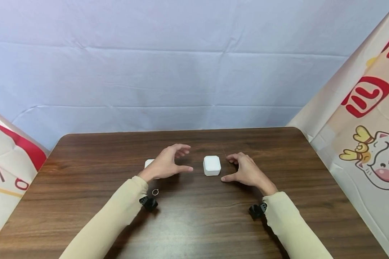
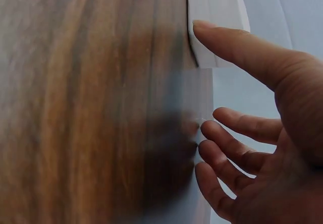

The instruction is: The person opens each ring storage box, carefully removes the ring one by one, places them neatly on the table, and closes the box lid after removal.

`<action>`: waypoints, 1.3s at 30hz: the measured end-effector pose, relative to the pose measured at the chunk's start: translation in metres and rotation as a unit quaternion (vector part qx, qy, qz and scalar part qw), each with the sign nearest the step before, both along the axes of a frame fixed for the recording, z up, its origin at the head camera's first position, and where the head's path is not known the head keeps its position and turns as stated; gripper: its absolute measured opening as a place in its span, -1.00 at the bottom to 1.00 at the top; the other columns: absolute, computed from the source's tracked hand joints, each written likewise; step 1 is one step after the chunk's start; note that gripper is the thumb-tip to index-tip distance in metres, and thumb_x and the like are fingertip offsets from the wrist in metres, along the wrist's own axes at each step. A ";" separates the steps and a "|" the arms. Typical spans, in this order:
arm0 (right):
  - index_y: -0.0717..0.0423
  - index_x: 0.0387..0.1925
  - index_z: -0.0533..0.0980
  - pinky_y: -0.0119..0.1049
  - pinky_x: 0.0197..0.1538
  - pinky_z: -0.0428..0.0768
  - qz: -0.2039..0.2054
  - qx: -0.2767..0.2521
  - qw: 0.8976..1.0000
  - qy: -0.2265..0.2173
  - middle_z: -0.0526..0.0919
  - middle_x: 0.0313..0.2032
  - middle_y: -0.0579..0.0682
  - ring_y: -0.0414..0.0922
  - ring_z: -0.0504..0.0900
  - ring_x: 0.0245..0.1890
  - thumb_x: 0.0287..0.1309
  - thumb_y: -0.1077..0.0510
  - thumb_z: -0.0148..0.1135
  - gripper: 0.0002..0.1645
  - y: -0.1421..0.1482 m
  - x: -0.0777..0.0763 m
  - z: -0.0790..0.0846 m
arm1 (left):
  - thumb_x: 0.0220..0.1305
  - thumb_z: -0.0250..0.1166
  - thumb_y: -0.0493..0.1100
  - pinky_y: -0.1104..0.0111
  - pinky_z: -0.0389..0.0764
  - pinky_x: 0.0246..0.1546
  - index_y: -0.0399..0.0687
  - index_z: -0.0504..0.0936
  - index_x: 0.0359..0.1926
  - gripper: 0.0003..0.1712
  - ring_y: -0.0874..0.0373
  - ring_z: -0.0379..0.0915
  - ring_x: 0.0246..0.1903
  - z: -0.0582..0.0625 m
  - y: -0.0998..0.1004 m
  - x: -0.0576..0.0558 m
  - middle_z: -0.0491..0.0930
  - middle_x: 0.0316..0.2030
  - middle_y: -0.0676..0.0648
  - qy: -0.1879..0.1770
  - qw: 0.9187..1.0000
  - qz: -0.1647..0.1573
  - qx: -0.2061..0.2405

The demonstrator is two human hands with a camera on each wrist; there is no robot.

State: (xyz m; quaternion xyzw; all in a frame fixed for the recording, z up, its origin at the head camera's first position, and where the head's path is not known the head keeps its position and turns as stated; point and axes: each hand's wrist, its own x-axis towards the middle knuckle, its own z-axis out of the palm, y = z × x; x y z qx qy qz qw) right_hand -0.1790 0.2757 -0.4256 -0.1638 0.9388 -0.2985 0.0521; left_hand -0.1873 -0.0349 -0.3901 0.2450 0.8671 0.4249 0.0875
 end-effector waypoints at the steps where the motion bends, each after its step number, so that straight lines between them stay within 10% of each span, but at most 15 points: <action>1: 0.31 0.18 0.53 0.05 0.03 0.48 0.004 0.004 1.000 0.002 0.58 -0.03 0.15 0.09 0.53 -0.01 -0.19 -0.14 0.70 -0.03 -0.001 -0.001 -0.001 | 0.13 0.58 -0.11 0.15 0.46 0.19 -0.22 0.45 0.34 -0.19 -0.14 0.49 0.12 -0.001 0.004 -0.001 0.56 0.14 -0.24 -0.003 1.000 0.000 0.000; 15: 0.29 0.23 0.50 0.01 0.06 0.40 0.026 -0.031 0.999 0.002 0.51 -0.04 0.12 0.07 0.44 0.00 -0.22 -0.06 0.73 -0.01 -0.013 -0.010 -0.015 | 0.12 0.58 -0.11 0.22 0.50 0.11 -0.26 0.45 0.35 -0.17 -0.01 0.48 0.09 -0.020 0.044 -0.004 0.56 0.10 -0.16 -0.002 1.000 0.012 -0.020; 39: 0.21 0.14 0.60 0.01 0.04 0.40 0.090 -0.063 0.994 -0.023 0.53 -0.06 0.00 -0.01 0.42 -0.04 -0.17 -0.06 0.71 -0.17 -0.017 -0.026 -0.018 | 0.06 0.62 -0.07 0.25 0.50 0.13 -0.23 0.47 0.34 -0.14 -0.02 0.47 0.13 -0.023 0.057 -0.007 0.55 0.11 -0.14 0.001 0.999 0.004 -0.037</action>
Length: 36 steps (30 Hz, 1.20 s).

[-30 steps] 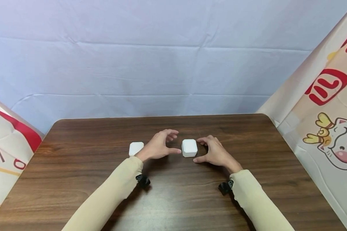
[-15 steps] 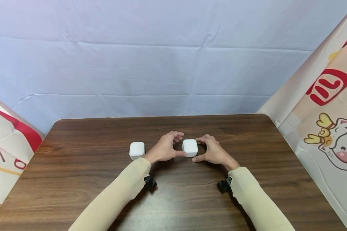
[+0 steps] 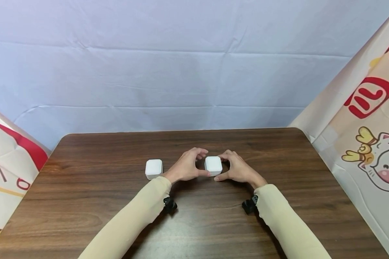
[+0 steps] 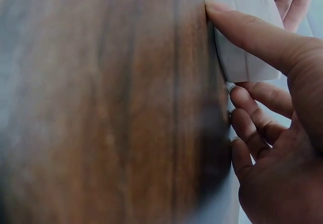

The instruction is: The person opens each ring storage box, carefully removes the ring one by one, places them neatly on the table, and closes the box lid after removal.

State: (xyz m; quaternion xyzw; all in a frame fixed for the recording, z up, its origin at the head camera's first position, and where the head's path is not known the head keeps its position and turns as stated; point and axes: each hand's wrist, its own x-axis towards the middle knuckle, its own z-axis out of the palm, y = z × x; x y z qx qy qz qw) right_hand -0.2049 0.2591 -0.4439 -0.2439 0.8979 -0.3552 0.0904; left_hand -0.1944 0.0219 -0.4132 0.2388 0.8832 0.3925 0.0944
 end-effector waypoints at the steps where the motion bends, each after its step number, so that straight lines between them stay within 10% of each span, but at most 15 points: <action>1: 0.20 0.13 0.61 0.01 0.04 0.40 0.001 -0.001 1.000 -0.001 0.53 -0.06 -0.01 -0.01 0.42 -0.04 -0.16 -0.06 0.71 -0.19 0.000 0.000 0.000 | 0.07 0.61 -0.08 0.24 0.50 0.13 -0.22 0.47 0.34 -0.15 -0.02 0.47 0.13 0.000 0.000 0.000 0.54 0.12 -0.15 -0.001 1.000 0.000 -0.001; 36: 0.14 0.06 0.68 0.10 0.13 0.43 -0.013 0.009 1.000 0.002 0.58 -0.06 -0.04 0.03 0.49 0.02 -0.17 -0.03 0.71 -0.30 -0.003 0.000 0.001 | 0.16 0.56 -0.02 0.28 0.54 -0.01 -0.20 0.59 0.24 -0.32 0.04 0.53 -0.01 -0.012 0.015 0.001 0.59 0.11 -0.13 0.035 0.998 0.015 -0.046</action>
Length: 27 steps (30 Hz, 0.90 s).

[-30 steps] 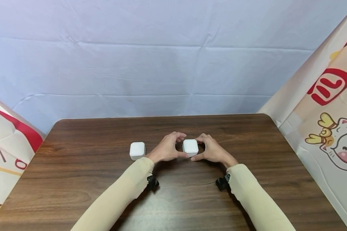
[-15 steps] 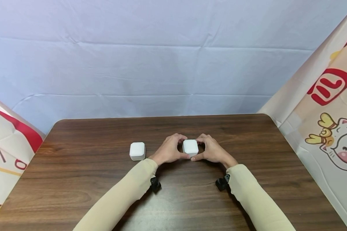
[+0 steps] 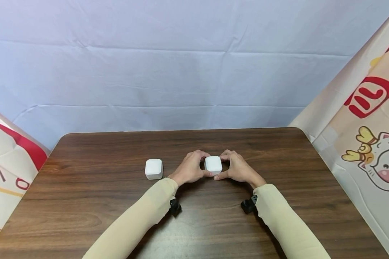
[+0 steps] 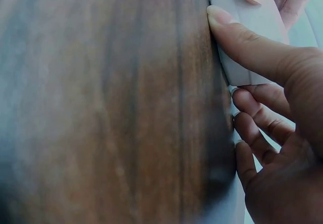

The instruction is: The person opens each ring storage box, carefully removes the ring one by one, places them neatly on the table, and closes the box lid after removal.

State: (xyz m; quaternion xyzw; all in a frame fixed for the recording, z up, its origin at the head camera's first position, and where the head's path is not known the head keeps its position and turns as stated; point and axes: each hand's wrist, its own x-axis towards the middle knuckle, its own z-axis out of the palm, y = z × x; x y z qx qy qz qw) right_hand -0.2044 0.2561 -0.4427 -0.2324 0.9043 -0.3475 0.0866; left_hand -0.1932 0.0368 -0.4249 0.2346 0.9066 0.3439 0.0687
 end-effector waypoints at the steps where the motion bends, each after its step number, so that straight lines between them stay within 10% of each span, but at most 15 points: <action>1: 0.14 0.06 0.68 0.10 0.13 0.43 0.000 0.000 1.000 0.001 0.58 -0.06 -0.04 0.03 0.49 0.01 -0.17 -0.03 0.71 -0.30 0.000 0.000 0.000 | 0.17 0.55 -0.02 0.28 0.54 -0.01 -0.21 0.58 0.25 -0.32 0.03 0.53 0.00 0.000 0.000 0.000 0.59 0.11 -0.14 0.001 1.000 0.000 -0.002; 27: 0.09 0.00 0.71 0.07 0.12 0.41 -0.002 -0.001 1.000 0.004 0.58 -0.09 -0.05 0.00 0.49 -0.02 -0.19 -0.02 0.72 -0.35 -0.001 -0.001 -0.002 | 0.27 0.48 -0.09 0.37 0.57 -0.10 -0.23 0.62 0.22 -0.44 0.06 0.58 -0.06 0.007 -0.004 -0.009 0.66 0.03 -0.12 -0.075 0.996 -0.002 0.050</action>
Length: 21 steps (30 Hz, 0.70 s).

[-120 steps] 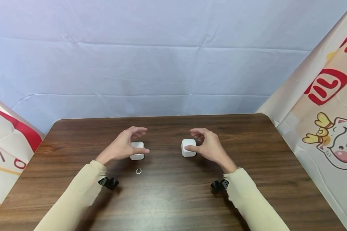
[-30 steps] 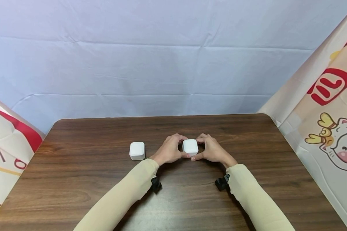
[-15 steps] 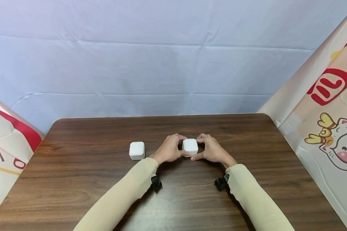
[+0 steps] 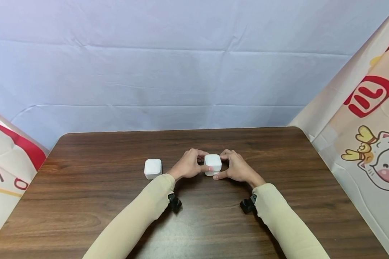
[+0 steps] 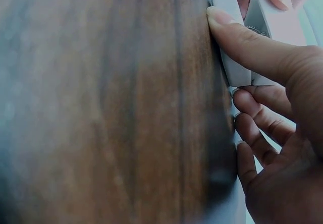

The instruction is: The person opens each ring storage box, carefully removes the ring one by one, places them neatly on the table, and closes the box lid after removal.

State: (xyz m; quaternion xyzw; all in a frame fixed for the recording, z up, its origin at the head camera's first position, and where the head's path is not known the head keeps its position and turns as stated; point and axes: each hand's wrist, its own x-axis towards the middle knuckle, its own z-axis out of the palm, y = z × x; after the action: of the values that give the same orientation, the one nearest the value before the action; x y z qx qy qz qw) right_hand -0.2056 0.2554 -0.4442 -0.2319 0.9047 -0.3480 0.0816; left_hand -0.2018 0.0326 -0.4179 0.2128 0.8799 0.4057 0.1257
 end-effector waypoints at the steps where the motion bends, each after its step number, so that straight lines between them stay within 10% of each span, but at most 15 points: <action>1: 0.09 0.00 0.71 0.07 0.12 0.41 0.000 -0.001 1.000 -0.001 0.58 -0.09 -0.05 0.00 0.49 -0.02 -0.19 -0.02 0.72 -0.35 0.000 0.000 0.000 | 0.27 0.48 -0.10 0.36 0.57 -0.09 -0.24 0.62 0.22 -0.44 0.06 0.58 -0.05 0.000 0.000 0.000 0.66 0.03 -0.12 -0.004 1.000 0.001 0.002; 21: 0.08 -0.04 0.71 0.06 0.12 0.43 -0.001 -0.001 1.000 -0.010 0.58 -0.09 -0.05 0.00 0.51 -0.02 -0.21 0.00 0.73 -0.38 -0.001 -0.001 0.001 | 0.20 0.53 -0.14 0.45 0.48 -0.31 -0.32 0.66 0.14 -0.46 0.22 0.47 -0.32 0.000 -0.003 -0.010 0.67 -0.20 -0.07 -0.082 0.993 0.022 0.084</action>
State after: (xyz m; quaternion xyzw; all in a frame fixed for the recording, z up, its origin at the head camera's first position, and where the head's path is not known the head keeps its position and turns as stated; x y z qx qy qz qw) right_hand -0.2069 0.2543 -0.4431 -0.2276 0.9036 -0.3517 0.0900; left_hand -0.2120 0.0295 -0.4179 0.1691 0.8342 0.4967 0.1701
